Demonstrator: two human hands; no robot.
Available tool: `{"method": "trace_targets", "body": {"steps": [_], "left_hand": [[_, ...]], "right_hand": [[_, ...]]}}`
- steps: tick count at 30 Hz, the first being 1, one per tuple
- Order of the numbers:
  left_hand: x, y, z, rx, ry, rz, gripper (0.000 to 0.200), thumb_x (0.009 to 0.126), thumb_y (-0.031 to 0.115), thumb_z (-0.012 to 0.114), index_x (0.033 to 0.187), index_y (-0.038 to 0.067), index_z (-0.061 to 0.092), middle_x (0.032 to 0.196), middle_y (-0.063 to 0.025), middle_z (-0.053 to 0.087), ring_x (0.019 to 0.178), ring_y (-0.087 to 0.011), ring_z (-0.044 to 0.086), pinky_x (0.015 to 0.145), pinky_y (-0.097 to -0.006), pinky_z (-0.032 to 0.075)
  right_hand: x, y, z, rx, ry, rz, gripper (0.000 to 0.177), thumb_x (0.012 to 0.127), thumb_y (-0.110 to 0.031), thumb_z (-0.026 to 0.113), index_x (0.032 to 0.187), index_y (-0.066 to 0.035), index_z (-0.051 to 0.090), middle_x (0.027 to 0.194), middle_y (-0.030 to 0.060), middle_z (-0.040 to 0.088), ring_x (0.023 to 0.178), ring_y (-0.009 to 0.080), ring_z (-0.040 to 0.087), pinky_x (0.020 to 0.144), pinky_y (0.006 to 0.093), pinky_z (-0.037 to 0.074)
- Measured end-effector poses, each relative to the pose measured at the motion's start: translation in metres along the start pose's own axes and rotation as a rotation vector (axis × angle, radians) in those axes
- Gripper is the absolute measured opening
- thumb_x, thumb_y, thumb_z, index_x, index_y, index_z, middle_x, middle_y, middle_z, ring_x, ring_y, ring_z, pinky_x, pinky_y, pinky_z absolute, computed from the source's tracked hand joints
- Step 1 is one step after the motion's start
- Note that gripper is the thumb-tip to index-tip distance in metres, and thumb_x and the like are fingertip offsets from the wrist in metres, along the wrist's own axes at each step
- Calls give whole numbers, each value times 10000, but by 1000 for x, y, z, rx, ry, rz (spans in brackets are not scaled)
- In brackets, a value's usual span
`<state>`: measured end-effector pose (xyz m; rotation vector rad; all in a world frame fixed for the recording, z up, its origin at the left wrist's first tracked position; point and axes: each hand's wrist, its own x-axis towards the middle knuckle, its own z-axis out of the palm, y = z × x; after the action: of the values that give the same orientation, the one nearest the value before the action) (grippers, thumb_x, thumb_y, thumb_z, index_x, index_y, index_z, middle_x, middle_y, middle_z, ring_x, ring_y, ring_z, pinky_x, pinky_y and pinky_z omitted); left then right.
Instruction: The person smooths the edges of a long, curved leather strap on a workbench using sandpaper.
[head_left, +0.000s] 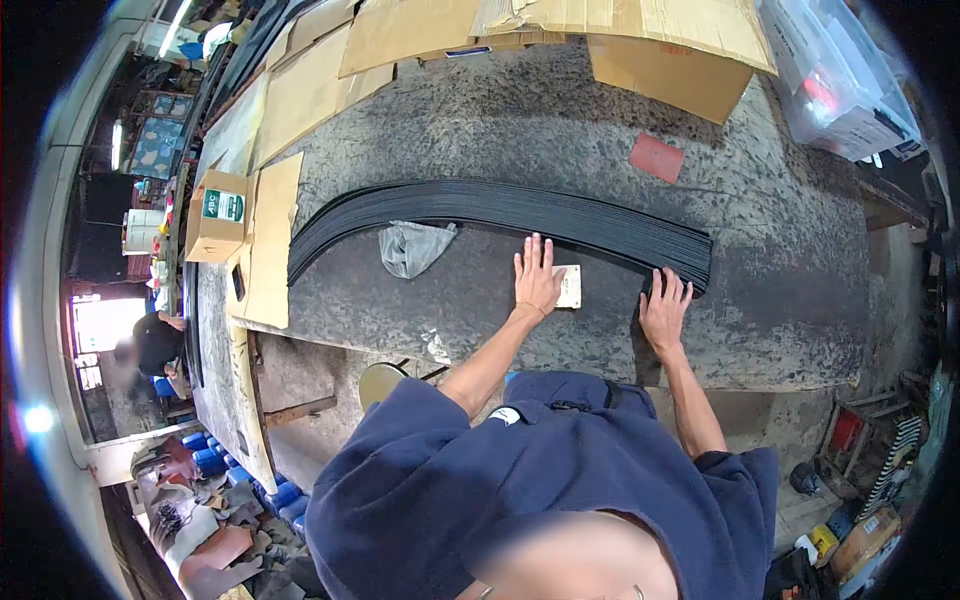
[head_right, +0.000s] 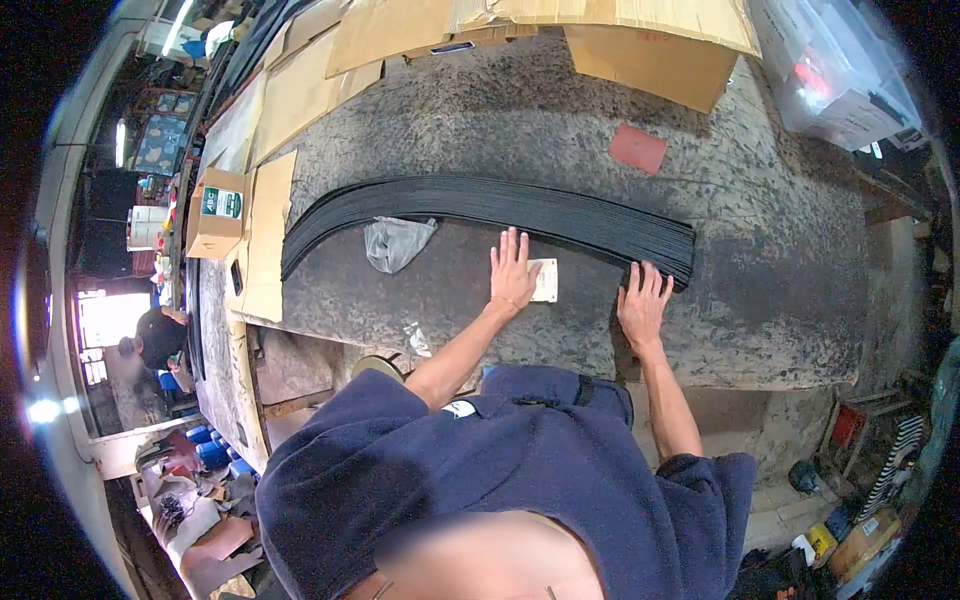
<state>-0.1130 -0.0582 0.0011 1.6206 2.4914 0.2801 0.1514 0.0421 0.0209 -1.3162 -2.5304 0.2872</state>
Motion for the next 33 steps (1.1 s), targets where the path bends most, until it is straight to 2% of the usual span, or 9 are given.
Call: {"method": "trace_targets", "body": {"steps": [1, 3, 6, 7, 11, 20, 23, 31, 33], "left_hand": [[0, 5, 2, -9, -10, 44, 746, 961, 383, 585, 1546, 19, 301, 1640, -206, 207, 1521, -382, 188, 1194, -582, 211], [3, 17, 6, -26, -22, 158, 732, 964, 358, 581, 1552, 29, 295, 1642, -194, 210, 1525, -360, 189, 1201, -573, 197], [3, 36, 9, -53, -46, 222, 719, 970, 343, 573, 1556, 36, 291, 1642, -193, 213, 1527, -346, 191, 1207, -564, 190], [5, 41, 9, -65, -57, 235, 712, 974, 336, 570, 1557, 40, 289, 1641, -192, 214, 1527, -341, 192, 1209, -561, 187], [3, 51, 5, -55, -75, 201, 706, 979, 338, 565, 1558, 43, 290, 1642, -189, 216, 1526, -343, 193, 1208, -560, 190], [-3, 46, 11, -35, -38, 134, 743, 968, 361, 572, 1566, 41, 267, 1646, -159, 220, 1530, -337, 183, 1202, -571, 199], [2, 37, 8, 33, -27, 108, 747, 974, 388, 545, 1569, 36, 258, 1650, -102, 234, 1532, -343, 161, 1195, -588, 210], [5, 7, 2, 62, 5, -15, 768, 953, 377, 577, 1559, 18, 270, 1645, -120, 245, 1522, -356, 197, 1188, -591, 223], [7, -3, 0, 58, 34, -42, 762, 953, 374, 578, 1555, 15, 278, 1642, -125, 249, 1522, -356, 197, 1190, -591, 220]], "right_hand": [[3, 1, 1, -4, 5, 2, 558, 881, -208, 673, 1373, -12, 499, 1427, 174, 469, 1343, 348, 424, 1140, 623, 250], [12, 3, 3, -19, 94, -44, 441, 868, -187, 684, 1270, -40, 574, 1241, 130, 553, 1174, 304, 510, 1074, 575, 331], [22, 3, 8, -35, 85, -64, 382, 871, -179, 682, 1230, -71, 605, 1143, 109, 573, 1107, 286, 530, 1019, 538, 363], [23, 2, 9, -27, 62, -56, 414, 874, -177, 679, 1274, -103, 603, 1135, 115, 563, 1107, 287, 526, 1007, 530, 366], [26, -14, 1, -2, 53, -74, 491, 887, -198, 678, 1360, -122, 572, 1202, 148, 545, 1134, 309, 513, 1009, 548, 356], [13, -17, 7, -6, 48, -89, 597, 871, -222, 703, 1419, -98, 501, 1312, 190, 501, 1183, 344, 489, 1035, 583, 327], [13, -16, 6, -7, 14, -80, 612, 869, -222, 705, 1424, -85, 486, 1322, 197, 496, 1192, 351, 482, 1046, 588, 318], [16, -25, 5, -10, -9, -35, 618, 871, -227, 698, 1424, -69, 471, 1336, 217, 494, 1201, 360, 478, 1055, 587, 312], [17, -26, 3, -21, -22, -15, 600, 868, -242, 712, 1405, -71, 505, 1324, 214, 494, 1215, 373, 465, 1057, 568, 320]]}}
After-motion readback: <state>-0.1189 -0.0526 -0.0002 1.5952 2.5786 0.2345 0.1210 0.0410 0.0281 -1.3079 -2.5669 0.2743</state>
